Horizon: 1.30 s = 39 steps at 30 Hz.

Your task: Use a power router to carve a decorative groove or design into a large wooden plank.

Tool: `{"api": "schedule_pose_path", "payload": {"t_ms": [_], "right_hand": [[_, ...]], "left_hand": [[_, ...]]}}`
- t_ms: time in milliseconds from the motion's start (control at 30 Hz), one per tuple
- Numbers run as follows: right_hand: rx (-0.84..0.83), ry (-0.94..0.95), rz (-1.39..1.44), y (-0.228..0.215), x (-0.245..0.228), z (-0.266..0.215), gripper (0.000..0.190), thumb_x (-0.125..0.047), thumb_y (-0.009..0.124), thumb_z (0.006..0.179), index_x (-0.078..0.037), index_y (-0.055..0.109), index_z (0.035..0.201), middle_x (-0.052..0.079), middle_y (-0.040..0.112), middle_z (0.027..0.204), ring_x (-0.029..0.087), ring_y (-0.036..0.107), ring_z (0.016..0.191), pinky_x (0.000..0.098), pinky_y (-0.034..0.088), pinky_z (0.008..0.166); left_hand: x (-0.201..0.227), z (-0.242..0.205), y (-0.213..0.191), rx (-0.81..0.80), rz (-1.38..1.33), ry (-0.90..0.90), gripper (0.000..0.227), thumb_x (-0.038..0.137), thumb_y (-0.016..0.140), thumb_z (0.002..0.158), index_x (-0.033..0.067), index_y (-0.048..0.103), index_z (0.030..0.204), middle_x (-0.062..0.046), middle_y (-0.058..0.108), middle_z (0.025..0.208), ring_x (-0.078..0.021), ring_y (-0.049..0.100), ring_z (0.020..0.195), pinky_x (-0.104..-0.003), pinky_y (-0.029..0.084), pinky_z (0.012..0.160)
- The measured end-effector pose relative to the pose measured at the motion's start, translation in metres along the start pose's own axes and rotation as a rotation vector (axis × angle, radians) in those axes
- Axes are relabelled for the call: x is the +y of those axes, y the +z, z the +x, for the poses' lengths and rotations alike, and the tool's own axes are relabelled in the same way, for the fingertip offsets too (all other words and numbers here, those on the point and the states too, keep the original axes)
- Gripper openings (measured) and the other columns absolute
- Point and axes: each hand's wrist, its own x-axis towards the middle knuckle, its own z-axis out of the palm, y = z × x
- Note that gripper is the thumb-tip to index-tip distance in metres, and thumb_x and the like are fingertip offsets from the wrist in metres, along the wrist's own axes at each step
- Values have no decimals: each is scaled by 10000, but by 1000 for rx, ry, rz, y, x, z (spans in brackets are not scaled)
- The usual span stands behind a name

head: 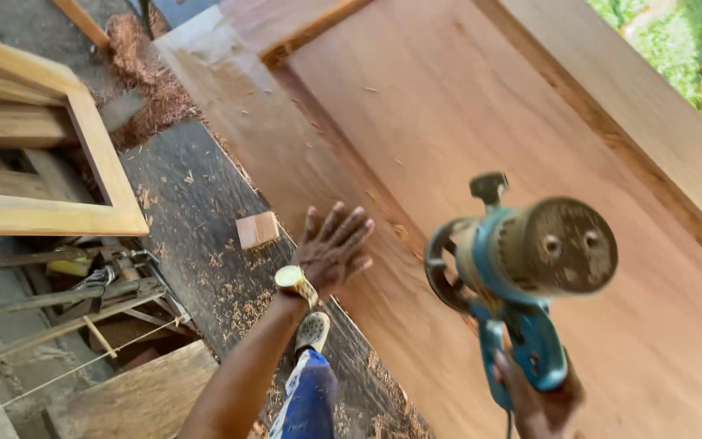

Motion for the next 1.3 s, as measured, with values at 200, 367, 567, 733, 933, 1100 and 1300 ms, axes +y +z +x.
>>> {"api": "schedule_pose_path", "payload": {"t_ms": [200,367,567,733,933,1100,1300], "right_hand": [[-54,-79,-176,248,-35,201,243,-23,777,862,27,688,1082,45,691,830,99,659,682,265,559,610],[-245,-261,-189,385,-36,269,307,-38,764,901,8,641,1178,17,655,857,55,610,664,223,522,590],[-301,-286,-152,482,-19,315,363,-72,746,897,15,611,1222,34,699,880,60,630,654,234,540,583],[-328,-341,-268,502,-6,329,344,-66,754,917,22,629,1226,56,700,869,69,637,671,236,542,604],[-275,-336,-374,514,-11,335,345,-120,736,947,36,624,1235,84,719,915,103,660,658,251,551,582],[-376,-397,-241,515,-11,338,533,-209,673,1037,-9,407,1454,122,678,1126,125,654,731,254,564,619],[-534,-463,-177,515,-12,345,631,-189,741,1083,-15,326,1526,167,615,1311,158,664,903,311,607,794]], "left_hand": [[-192,61,-21,112,36,-175,692,558,366,1027,158,293,1587,-82,161,1685,-284,76,1553,-556,-23,1216],[-279,99,-23,152,-303,-387,590,281,397,1035,20,340,1562,-195,368,1636,-338,267,1569,-450,122,1305],[-318,122,-30,281,-484,-389,646,209,474,974,-4,336,1568,-269,417,1574,-410,317,1539,-464,134,1310],[-325,142,-43,359,-481,-416,701,370,626,959,42,380,1528,-248,459,1539,-414,342,1491,-513,126,1266],[-333,160,-34,382,-370,-497,440,447,677,968,192,608,1319,-92,594,1453,-312,438,1446,-558,135,1246],[-335,170,-30,452,-368,-570,258,424,646,980,244,705,1156,-6,646,1399,-267,500,1414,-558,175,1226],[-337,179,-20,536,-338,-566,170,367,620,986,300,722,1103,9,661,1369,-283,517,1377,-595,158,1205]]}}
